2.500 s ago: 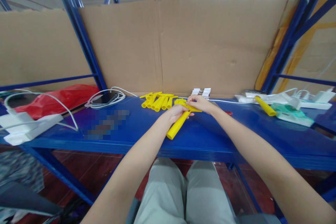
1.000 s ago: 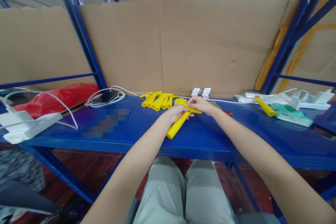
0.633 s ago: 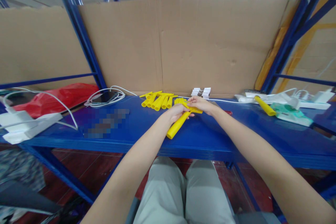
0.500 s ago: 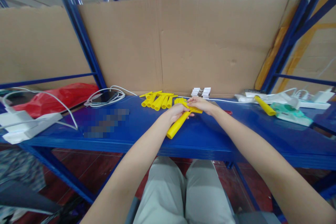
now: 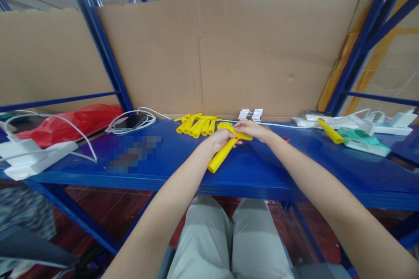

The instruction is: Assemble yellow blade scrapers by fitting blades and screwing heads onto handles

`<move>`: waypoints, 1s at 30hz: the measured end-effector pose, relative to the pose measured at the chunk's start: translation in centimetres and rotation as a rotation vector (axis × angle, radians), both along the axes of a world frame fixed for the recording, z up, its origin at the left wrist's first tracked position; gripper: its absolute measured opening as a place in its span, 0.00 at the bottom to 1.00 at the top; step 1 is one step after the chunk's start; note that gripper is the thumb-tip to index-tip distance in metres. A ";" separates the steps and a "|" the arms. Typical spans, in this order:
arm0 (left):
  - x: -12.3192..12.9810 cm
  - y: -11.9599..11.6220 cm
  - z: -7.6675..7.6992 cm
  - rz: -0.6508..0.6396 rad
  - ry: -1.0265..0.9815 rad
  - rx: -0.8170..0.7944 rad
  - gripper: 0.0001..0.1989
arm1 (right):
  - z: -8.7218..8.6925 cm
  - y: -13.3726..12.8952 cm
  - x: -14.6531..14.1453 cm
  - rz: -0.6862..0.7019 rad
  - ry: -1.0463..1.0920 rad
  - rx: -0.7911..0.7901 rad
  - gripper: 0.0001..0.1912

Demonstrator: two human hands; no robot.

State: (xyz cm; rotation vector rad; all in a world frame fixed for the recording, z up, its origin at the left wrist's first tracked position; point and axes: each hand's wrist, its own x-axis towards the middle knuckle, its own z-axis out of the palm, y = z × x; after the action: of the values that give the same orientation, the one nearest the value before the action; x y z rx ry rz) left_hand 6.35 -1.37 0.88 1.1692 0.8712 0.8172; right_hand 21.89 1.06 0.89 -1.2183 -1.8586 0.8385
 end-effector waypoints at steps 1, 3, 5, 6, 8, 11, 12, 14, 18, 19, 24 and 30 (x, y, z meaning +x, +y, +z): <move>0.0 0.1 0.0 0.000 -0.001 0.000 0.19 | 0.0 0.0 0.0 0.001 -0.002 -0.003 0.04; 0.0 0.1 -0.1 -0.002 -0.004 0.000 0.18 | 0.0 -0.1 -0.1 -0.001 -0.004 -0.003 0.04; 0.0 0.1 -0.1 -0.004 -0.005 -0.002 0.18 | -0.1 -0.1 -0.2 -0.007 -0.007 -0.010 0.04; 0.0 0.0 -0.1 -0.003 -0.003 -0.004 0.19 | -0.1 -0.1 -0.3 -0.010 -0.010 -0.014 0.04; 0.0 0.0 0.0 -0.001 0.003 -0.010 0.20 | -0.1 -0.1 -0.4 -0.012 -0.028 -0.018 0.04; 0.0 0.0 -0.1 -0.005 0.005 -0.018 0.22 | 0.3 0.1 -0.2 -0.008 -0.089 0.032 0.04; -0.1 0.1 -0.1 -0.004 0.005 -0.021 0.23 | 0.5 0.1 0.1 -0.013 -0.125 0.065 0.04; -0.2 0.5 -0.2 0.010 0.011 -0.035 0.24 | 1.1 0.3 1.0 -0.050 -0.230 0.153 0.06; -0.4 1.2 -0.5 0.070 0.053 -0.097 0.24 | 2.3 0.2 3.9 -0.268 -0.523 0.405 0.10; -0.5 1.4 -0.5 0.088 0.054 -0.107 0.24 | 2.6 0.1 4.7 -0.298 -0.605 0.408 0.11; -0.6 1.8 -0.6 0.192 -0.004 -0.095 0.23 | 2.9 -0.5 8.2 -0.256 -0.797 0.277 0.13; -0.6 2.1 -0.8 0.246 -0.053 -0.099 0.24 | 1.7 -1.6 10.3 -0.194 -0.762 0.223 0.15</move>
State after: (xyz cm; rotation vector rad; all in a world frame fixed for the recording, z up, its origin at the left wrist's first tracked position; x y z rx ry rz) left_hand 5.75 0.69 0.06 0.9613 1.0126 0.9885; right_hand 32.22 -0.52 2.59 -1.6761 -2.2757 0.0292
